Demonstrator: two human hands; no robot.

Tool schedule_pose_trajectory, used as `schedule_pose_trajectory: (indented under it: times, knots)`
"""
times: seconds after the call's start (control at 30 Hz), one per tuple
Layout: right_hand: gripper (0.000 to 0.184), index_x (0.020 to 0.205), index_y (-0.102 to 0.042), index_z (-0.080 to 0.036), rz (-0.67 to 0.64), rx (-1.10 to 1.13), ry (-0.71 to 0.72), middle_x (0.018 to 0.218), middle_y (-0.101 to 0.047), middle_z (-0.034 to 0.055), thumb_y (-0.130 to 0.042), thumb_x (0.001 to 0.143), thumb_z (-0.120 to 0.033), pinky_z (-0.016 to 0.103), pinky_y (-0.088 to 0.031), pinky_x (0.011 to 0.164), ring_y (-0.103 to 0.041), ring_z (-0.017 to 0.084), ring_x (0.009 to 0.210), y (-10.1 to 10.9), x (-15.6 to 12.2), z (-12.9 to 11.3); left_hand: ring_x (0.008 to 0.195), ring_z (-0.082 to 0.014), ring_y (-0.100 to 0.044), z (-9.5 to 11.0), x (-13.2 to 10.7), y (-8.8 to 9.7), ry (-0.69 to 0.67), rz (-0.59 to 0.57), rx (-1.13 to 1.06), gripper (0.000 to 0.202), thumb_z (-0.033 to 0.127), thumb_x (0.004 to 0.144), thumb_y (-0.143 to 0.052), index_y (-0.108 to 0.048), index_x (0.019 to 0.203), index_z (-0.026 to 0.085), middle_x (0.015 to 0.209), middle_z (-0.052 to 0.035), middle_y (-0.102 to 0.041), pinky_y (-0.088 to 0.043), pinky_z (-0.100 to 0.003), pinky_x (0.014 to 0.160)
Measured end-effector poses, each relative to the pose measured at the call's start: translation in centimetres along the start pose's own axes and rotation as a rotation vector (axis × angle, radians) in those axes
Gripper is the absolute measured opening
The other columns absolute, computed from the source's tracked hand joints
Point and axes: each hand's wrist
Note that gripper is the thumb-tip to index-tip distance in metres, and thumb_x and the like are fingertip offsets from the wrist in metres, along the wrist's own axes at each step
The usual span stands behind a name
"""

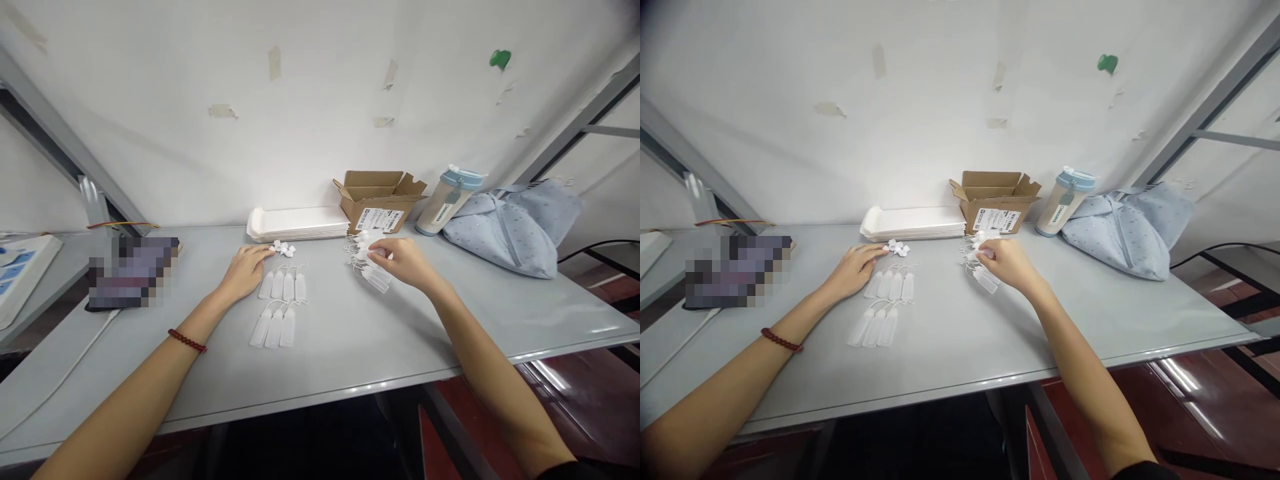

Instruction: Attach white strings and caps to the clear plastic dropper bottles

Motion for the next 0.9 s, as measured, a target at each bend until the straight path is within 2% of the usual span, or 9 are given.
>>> schedule_pose_trajectory:
  times: [0.1,0.27,0.43,0.5,0.7,0.9]
  knots:
    - [0.023,0.089,-0.069,-0.011,-0.050,-0.061,-0.033,0.076,-0.067,0.0079,-0.053,0.083,-0.026,0.028,-0.037,0.063,-0.058,0.019,0.070,0.0,0.1,0.2,0.120,-0.0284,-0.047,-0.2,0.0,0.0,0.001,0.006,0.000,0.042,0.018,0.084,-0.035,-0.065,0.115,0.017,0.127,-0.0096,-0.060,-0.038,-0.049,0.101]
    - [0.018,0.086,-0.065,-0.012,-0.103,-0.119,-0.080,0.077,-0.065,0.0075,-0.056,0.080,-0.027,0.027,-0.037,0.061,-0.057,0.019,0.071,0.4,0.0,0.7,0.124,-0.0282,-0.044,-0.3,-0.1,0.0,0.001,-0.018,-0.014,0.048,0.013,0.082,-0.035,-0.063,0.120,0.025,0.136,-0.0029,-0.054,-0.035,-0.050,0.103]
    - [0.010,0.082,-0.059,-0.014,-0.182,-0.241,-0.035,0.087,-0.064,0.0089,-0.060,0.077,-0.023,0.028,-0.039,0.067,-0.054,0.025,0.095,0.8,-0.6,0.5,0.123,-0.0271,-0.044,-0.3,-0.1,-0.1,0.012,-0.033,-0.006,0.048,0.012,0.083,-0.033,-0.063,0.118,0.024,0.136,-0.0006,-0.055,-0.034,-0.050,0.104]
    - [0.010,0.083,-0.058,-0.015,-0.204,-0.268,-0.042,0.089,-0.063,0.0090,-0.059,0.078,-0.023,0.029,-0.039,0.069,-0.053,0.026,0.098,0.9,-0.8,0.2,0.122,-0.0263,-0.045,-0.3,-0.1,-0.2,0.004,-0.029,-0.009,0.047,0.012,0.083,-0.033,-0.064,0.117,0.023,0.135,-0.0006,-0.055,-0.036,-0.048,0.104]
    - [0.005,0.079,-0.054,-0.017,-0.201,-0.350,-0.072,0.086,-0.062,0.0083,-0.054,0.080,-0.022,0.029,-0.038,0.065,-0.056,0.024,0.092,0.8,-1.1,-0.8,0.115,-0.0250,-0.051,0.2,0.0,-0.1,0.019,0.040,-0.011,0.038,0.013,0.081,-0.037,-0.067,0.103,0.020,0.122,-0.0041,-0.064,-0.039,-0.043,0.102]
    - [0.004,0.074,-0.050,-0.018,-0.258,-0.350,-0.113,0.084,-0.061,0.0068,-0.054,0.076,-0.018,0.027,-0.036,0.060,-0.056,0.023,0.086,1.6,-1.6,-0.5,0.105,-0.0261,-0.056,1.1,-0.1,0.3,0.090,0.079,-0.009,0.027,0.015,0.079,-0.042,-0.068,0.088,0.018,0.109,-0.0062,-0.069,-0.043,-0.042,0.096]
Point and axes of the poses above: each hand's wrist, its own x-axis towards the middle knuckle, its own y-axis out of the back of the hand, z = x × y
